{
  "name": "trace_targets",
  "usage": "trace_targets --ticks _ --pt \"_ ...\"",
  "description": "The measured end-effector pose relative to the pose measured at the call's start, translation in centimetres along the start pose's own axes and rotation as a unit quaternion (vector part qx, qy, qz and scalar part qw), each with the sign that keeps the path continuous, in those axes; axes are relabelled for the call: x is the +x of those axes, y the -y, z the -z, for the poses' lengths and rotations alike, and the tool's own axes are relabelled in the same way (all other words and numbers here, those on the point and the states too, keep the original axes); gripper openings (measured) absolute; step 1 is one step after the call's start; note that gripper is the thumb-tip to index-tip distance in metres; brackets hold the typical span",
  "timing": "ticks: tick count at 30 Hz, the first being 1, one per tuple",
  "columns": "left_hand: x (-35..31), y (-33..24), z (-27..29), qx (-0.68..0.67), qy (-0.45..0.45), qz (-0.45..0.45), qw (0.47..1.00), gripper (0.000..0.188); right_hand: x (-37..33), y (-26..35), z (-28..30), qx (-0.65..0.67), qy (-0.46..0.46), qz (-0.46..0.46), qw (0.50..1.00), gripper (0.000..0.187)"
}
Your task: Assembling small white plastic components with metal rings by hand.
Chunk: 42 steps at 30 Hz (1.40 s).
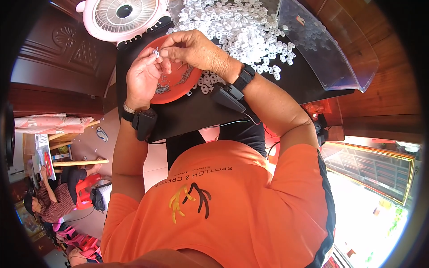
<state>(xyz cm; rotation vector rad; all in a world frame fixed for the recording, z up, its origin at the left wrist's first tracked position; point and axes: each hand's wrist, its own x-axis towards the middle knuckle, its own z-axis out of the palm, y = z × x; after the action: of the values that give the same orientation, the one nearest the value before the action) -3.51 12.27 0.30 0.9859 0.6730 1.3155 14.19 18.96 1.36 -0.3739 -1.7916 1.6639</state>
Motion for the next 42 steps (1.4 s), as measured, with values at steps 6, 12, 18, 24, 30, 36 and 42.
trace_targets --ticks 6,12,18,24,30,36,42 --pt "-0.2 -0.1 -1.0 0.039 -0.027 0.014 0.999 0.018 0.2 -0.2 0.7 -0.015 -0.076 -0.05 0.996 0.019" --pt "-0.4 -0.5 -1.2 0.188 -0.115 -0.018 0.975 0.018 0.4 -0.4 1.2 0.033 -0.104 -0.075 0.991 0.023" --pt "-0.4 -0.3 -1.7 0.219 -0.108 -0.019 0.969 0.018 0.4 -0.3 1.3 0.029 -0.088 -0.074 0.993 0.022" --pt "-0.4 -0.3 -1.8 0.228 -0.113 0.002 0.967 0.019 0.4 -0.5 1.0 0.027 -0.07 -0.075 0.994 0.02" --pt "-0.5 -0.2 -1.8 0.227 -0.113 0.001 0.967 0.018 0.3 -0.2 1.1 0.014 -0.081 -0.066 0.994 0.019" --pt "-0.5 -0.3 -1.8 0.233 -0.111 0.007 0.966 0.018 0.3 -0.4 0.8 0.014 -0.076 -0.06 0.995 0.019" --pt "-0.5 -0.1 -1.8 0.24 -0.107 0.0 0.965 0.018 0.1 -0.1 0.7 -0.008 -0.051 -0.059 0.997 0.02"
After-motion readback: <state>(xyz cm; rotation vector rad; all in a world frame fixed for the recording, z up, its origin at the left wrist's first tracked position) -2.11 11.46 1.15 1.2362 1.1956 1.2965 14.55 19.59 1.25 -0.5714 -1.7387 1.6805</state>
